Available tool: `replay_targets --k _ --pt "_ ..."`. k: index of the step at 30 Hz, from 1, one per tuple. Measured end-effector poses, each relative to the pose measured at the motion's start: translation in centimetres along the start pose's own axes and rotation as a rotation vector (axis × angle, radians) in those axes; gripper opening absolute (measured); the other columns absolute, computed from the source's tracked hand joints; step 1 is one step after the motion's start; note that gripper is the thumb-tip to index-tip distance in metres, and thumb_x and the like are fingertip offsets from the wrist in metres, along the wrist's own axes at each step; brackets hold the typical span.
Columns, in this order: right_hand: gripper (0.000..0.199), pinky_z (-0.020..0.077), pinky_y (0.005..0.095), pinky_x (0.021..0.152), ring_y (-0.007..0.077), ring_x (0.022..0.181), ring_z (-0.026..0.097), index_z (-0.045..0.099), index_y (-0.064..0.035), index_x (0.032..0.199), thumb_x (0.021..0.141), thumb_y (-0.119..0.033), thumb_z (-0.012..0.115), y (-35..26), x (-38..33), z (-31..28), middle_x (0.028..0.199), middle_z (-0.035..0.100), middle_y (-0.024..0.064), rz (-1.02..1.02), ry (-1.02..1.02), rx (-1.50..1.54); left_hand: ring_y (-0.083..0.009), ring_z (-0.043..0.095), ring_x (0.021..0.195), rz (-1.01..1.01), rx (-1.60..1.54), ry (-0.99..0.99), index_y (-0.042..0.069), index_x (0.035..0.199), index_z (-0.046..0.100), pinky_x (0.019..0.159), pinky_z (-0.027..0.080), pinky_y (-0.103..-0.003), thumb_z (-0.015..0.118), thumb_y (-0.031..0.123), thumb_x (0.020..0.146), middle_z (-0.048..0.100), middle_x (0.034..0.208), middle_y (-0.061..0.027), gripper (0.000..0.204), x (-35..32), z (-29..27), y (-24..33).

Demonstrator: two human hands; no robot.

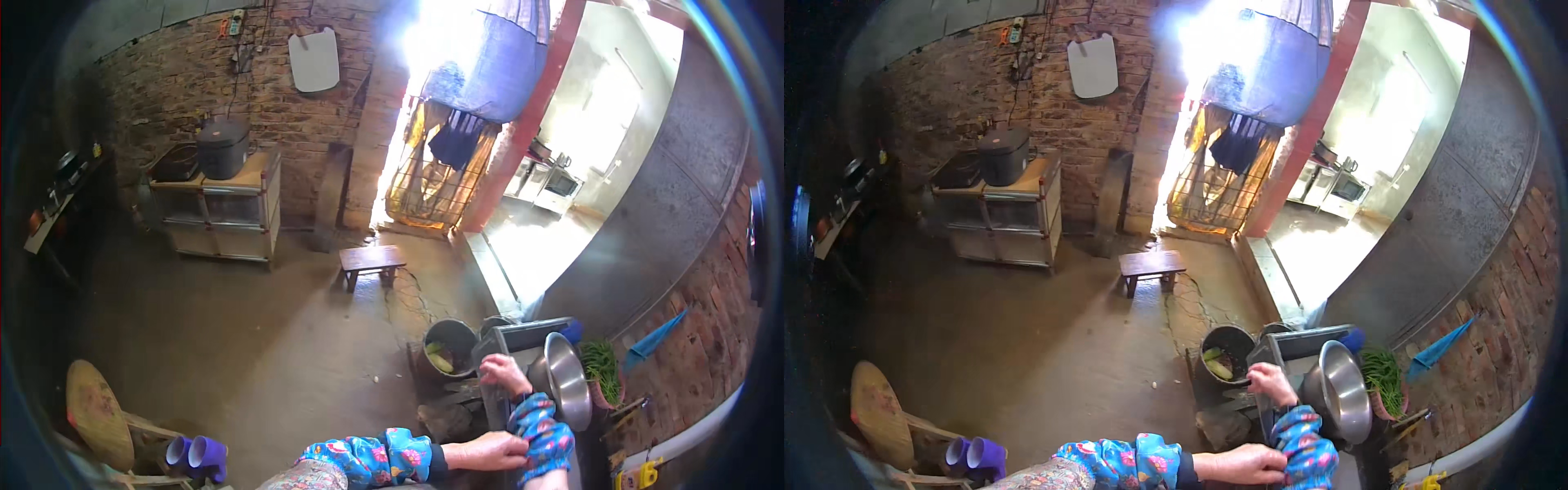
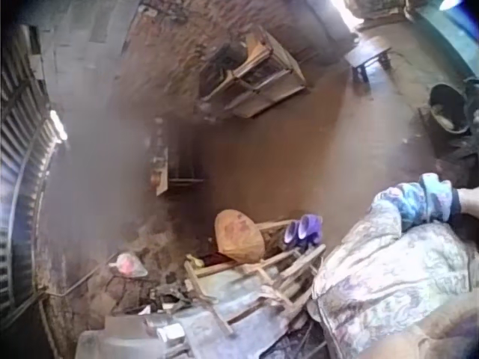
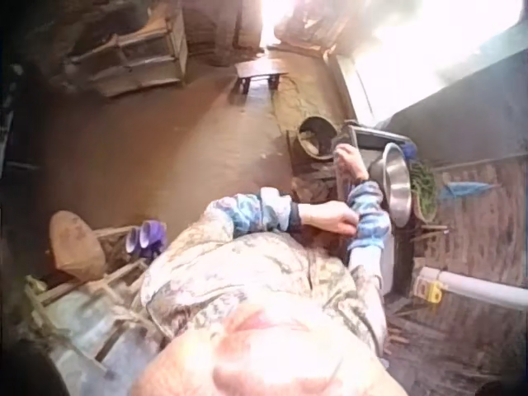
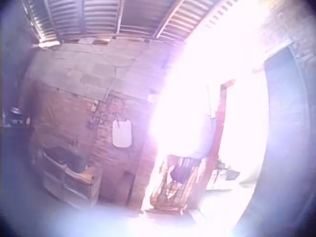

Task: The person washes the interior of a wooden trough by hand, scrubbing the surface and edges with water.

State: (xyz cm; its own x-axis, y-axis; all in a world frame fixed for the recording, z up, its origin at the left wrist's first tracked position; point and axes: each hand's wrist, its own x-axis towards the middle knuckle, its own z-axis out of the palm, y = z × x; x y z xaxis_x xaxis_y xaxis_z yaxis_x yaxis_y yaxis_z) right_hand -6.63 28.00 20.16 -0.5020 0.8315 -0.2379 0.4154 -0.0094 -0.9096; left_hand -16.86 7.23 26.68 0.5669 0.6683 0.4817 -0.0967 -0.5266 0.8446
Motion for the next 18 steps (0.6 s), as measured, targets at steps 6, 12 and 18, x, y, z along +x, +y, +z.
replay_targets --k 6,12,18 --pt "0.025 0.0489 0.0237 0.052 0.0174 0.062 0.063 0.056 -0.0027 0.095 0.077 -0.019 0.057 -6.0 9.0 2.7 0.082 0.062 0.0070 0.080 -0.023 -0.059 -0.0272 0.052 0.066 -0.041 0.274 0.543 0.004 0.076 0.051 0.058 0.044 -0.032 0.060 0.017 0.076 0.048 0.075 -0.0103 0.017 -3.0 -6.7 2.9" --pt "0.024 0.0512 0.0265 0.052 0.0202 0.063 0.063 0.054 -0.0029 0.098 0.080 -0.018 0.055 -6.5 13.6 4.7 0.085 0.061 0.0087 0.099 -0.093 -0.082 -0.0153 0.051 0.062 -0.039 -0.014 0.436 0.001 0.083 0.052 0.061 0.044 -0.028 0.058 0.016 0.079 0.052 0.073 -0.0082 0.016 -4.7 -8.2 3.0" --pt "0.031 0.0490 0.0259 0.049 0.0191 0.060 0.062 0.052 -0.0021 0.103 0.079 -0.023 0.054 -7.4 15.1 7.8 0.088 0.060 0.0089 0.156 -0.167 -0.141 -0.0050 0.042 0.067 -0.154 -0.161 0.491 0.002 0.090 0.051 0.062 0.041 -0.022 0.058 0.013 0.081 0.048 0.069 0.0002 0.015 -4.7 -9.4 2.1"
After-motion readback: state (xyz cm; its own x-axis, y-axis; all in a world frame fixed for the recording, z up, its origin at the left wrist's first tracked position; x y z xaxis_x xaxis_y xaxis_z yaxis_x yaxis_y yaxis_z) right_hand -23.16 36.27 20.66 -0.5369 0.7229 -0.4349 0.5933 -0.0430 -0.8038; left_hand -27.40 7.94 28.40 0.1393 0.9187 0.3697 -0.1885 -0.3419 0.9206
